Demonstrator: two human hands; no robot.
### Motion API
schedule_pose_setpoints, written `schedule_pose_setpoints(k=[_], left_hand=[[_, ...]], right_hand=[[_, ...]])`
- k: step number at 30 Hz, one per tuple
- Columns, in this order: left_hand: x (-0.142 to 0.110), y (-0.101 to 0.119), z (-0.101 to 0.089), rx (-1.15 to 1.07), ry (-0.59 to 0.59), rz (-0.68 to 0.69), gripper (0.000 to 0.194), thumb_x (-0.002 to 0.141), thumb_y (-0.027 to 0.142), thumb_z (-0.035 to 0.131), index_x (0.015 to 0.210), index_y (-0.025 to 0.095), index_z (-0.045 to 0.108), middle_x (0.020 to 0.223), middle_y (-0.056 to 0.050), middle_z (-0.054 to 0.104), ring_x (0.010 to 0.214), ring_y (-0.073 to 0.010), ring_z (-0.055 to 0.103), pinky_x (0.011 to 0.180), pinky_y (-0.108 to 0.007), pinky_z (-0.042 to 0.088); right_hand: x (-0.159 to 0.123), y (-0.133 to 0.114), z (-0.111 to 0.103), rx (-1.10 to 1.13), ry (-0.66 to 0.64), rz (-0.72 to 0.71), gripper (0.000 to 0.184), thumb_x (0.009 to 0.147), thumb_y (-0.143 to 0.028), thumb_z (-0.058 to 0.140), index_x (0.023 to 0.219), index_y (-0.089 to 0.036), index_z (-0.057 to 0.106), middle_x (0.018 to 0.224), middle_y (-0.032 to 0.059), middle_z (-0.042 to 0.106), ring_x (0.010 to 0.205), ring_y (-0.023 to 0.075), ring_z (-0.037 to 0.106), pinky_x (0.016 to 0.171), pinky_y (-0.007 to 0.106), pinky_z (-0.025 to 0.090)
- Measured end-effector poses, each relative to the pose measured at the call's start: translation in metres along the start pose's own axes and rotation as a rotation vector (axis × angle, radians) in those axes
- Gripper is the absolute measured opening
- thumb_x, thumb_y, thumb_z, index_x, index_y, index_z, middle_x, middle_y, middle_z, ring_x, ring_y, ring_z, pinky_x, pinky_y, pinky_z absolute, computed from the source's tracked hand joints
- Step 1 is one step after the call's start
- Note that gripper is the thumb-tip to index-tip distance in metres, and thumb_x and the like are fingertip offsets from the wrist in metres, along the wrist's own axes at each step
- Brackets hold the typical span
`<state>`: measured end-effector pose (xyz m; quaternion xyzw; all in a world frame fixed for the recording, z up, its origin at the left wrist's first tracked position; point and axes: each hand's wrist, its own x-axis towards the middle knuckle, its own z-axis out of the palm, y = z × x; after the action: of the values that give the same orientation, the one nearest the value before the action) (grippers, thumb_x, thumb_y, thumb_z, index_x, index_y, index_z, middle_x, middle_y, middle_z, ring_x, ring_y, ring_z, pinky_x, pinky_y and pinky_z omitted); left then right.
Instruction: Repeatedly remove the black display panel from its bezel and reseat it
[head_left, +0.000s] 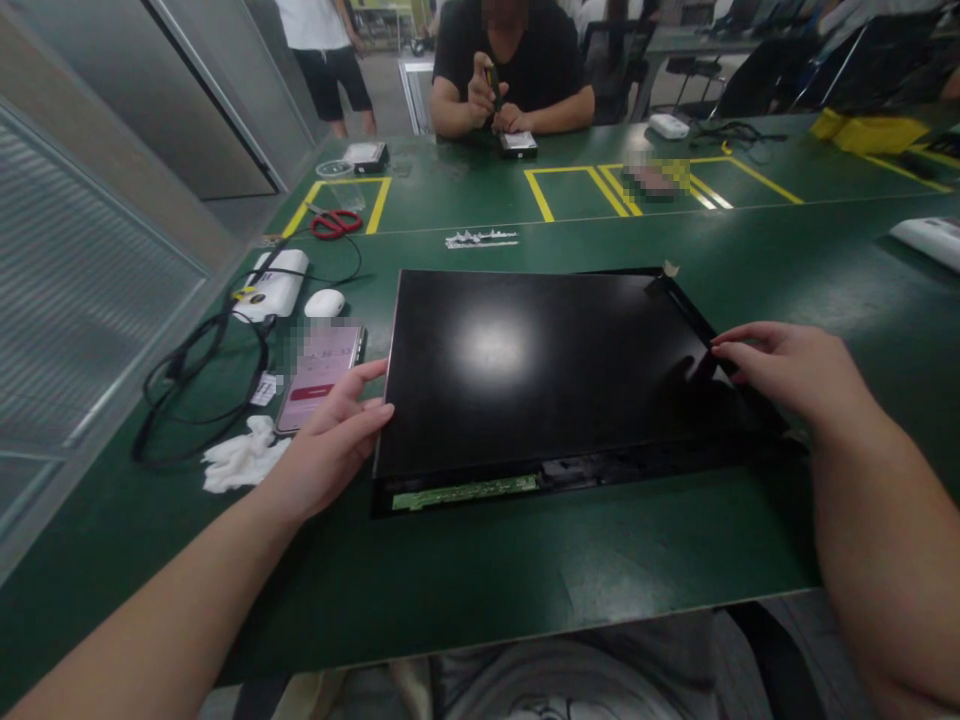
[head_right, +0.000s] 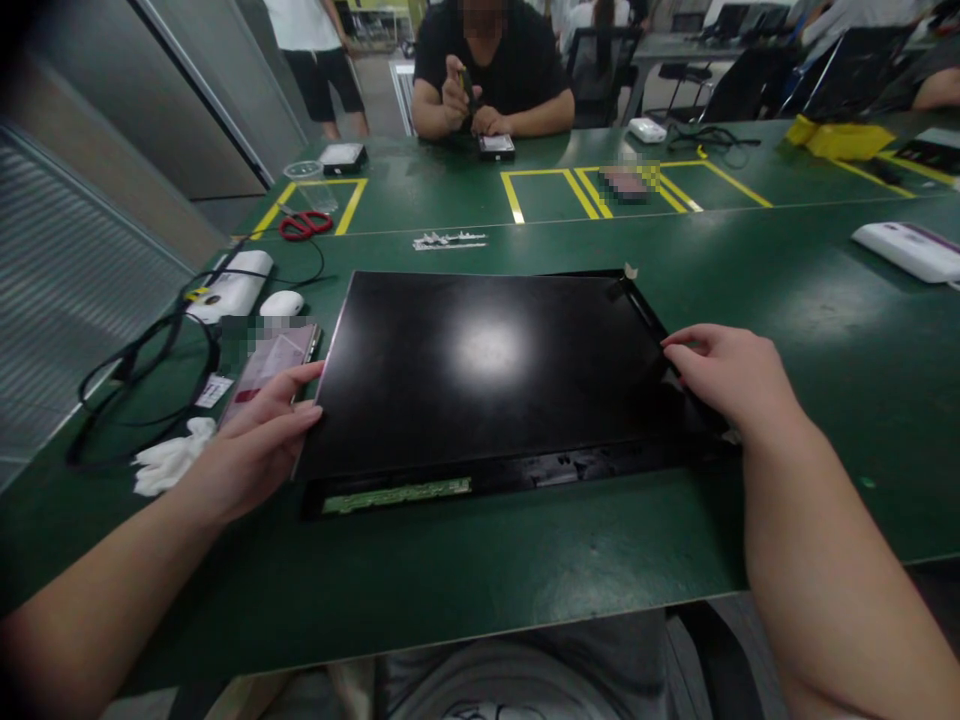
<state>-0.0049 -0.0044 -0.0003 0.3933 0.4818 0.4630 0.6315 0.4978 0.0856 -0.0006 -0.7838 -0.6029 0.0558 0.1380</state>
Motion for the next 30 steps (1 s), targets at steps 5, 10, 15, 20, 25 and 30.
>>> schedule_pose_setpoints(k=[5,10,15,20,25,30], left_hand=[[0.002,-0.004,0.001,0.065,0.039,0.150,0.049,0.087,0.035,0.092,0.132,0.026,0.076,0.133,-0.010,0.081,0.129,-0.0354,0.073,0.103,-0.042,0.062],[0.005,-0.006,-0.006,0.364,0.160,0.270,0.042,0.080,0.033,0.097,0.119,0.025,0.084,0.164,-0.011,0.060,0.163,-0.0389,0.042,0.133,-0.049,0.034],[0.009,-0.012,-0.012,0.488,0.134,0.226,0.050,0.080,0.041,0.095,0.125,0.022,0.083,0.171,-0.017,0.048,0.166,-0.0409,0.036,0.134,-0.058,0.029],[0.013,-0.018,-0.018,0.548,0.095,0.242,0.049,0.081,0.042,0.094,0.126,0.024,0.084,0.170,-0.016,0.047,0.164,-0.0417,0.038,0.135,-0.058,0.027],[0.015,-0.020,-0.025,0.720,0.063,0.293,0.050,0.089,0.046,0.086,0.134,0.025,0.081,0.171,-0.016,0.048,0.165,-0.0425,0.037,0.135,-0.062,0.027],[0.016,-0.021,-0.028,0.909,0.024,0.320,0.057,0.095,0.051,0.074,0.145,0.022,0.074,0.173,-0.018,0.045,0.163,-0.0438,0.040,0.131,-0.065,0.036]], right_hand=[[0.002,-0.002,-0.003,0.073,-0.062,0.119,0.030,0.077,-0.047,0.064,0.092,-0.030,0.083,0.063,0.0022,0.074,0.077,0.0322,0.077,0.076,0.045,0.052],[-0.001,-0.012,-0.008,0.105,-0.088,0.222,0.024,0.080,-0.042,0.067,0.095,-0.030,0.083,0.065,0.0018,0.072,0.078,0.0304,0.076,0.084,0.046,0.053],[-0.003,-0.017,-0.011,0.173,-0.088,0.305,0.019,0.076,-0.040,0.073,0.090,-0.030,0.081,0.062,0.0036,0.070,0.078,0.0313,0.074,0.088,0.048,0.054],[-0.006,-0.022,-0.012,0.410,-0.039,0.356,0.017,0.069,-0.031,0.068,0.082,-0.027,0.077,0.081,0.0088,0.079,0.067,0.0258,0.068,0.075,0.045,0.055],[-0.012,-0.033,-0.018,0.500,0.002,0.381,0.017,0.062,-0.028,0.066,0.075,-0.025,0.074,0.086,0.0115,0.081,0.060,0.0213,0.062,0.056,0.036,0.050],[-0.018,-0.045,-0.025,0.569,0.010,0.401,0.017,0.057,-0.025,0.065,0.072,-0.023,0.073,0.078,0.0086,0.078,0.056,0.0174,0.058,0.047,0.029,0.046]])
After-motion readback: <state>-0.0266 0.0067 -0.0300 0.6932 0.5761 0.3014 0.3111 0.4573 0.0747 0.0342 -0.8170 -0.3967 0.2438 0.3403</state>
